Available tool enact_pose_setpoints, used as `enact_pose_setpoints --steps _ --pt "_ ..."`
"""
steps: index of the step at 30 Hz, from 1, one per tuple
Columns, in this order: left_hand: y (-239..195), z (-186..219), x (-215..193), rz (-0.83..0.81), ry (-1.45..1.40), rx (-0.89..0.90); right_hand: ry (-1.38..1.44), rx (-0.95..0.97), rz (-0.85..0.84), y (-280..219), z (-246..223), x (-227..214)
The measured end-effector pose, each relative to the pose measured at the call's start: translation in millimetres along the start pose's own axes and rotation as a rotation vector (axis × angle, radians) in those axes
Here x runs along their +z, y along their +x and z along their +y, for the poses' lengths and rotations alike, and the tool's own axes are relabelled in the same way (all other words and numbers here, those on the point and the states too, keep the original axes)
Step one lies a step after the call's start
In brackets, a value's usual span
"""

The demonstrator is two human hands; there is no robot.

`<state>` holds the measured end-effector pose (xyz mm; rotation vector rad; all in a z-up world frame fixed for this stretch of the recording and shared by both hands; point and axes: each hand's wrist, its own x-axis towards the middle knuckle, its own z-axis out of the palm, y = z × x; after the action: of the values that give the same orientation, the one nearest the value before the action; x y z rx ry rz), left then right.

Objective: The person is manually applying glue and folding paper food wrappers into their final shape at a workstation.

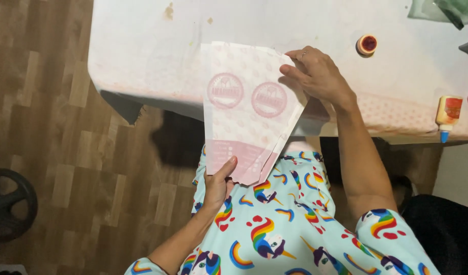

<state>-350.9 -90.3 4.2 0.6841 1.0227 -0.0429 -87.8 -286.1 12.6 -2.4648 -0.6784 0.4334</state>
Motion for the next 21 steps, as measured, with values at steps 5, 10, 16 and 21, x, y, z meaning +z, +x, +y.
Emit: enact_pose_setpoints --steps 5,10,16,21 --pt "2 2 -5 0.000 0.062 0.035 -0.029 0.154 -0.112 6 -26 -15" --pt "-2 7 -3 0.103 -0.058 0.109 0.019 0.261 -0.217 4 -38 -25" --pt "20 21 -20 0.039 0.054 0.233 0.217 0.307 -0.364 1 -38 -33" --pt "58 61 -23 -0.182 0.247 0.440 0.663 0.184 -0.218 -21 -27 -40"
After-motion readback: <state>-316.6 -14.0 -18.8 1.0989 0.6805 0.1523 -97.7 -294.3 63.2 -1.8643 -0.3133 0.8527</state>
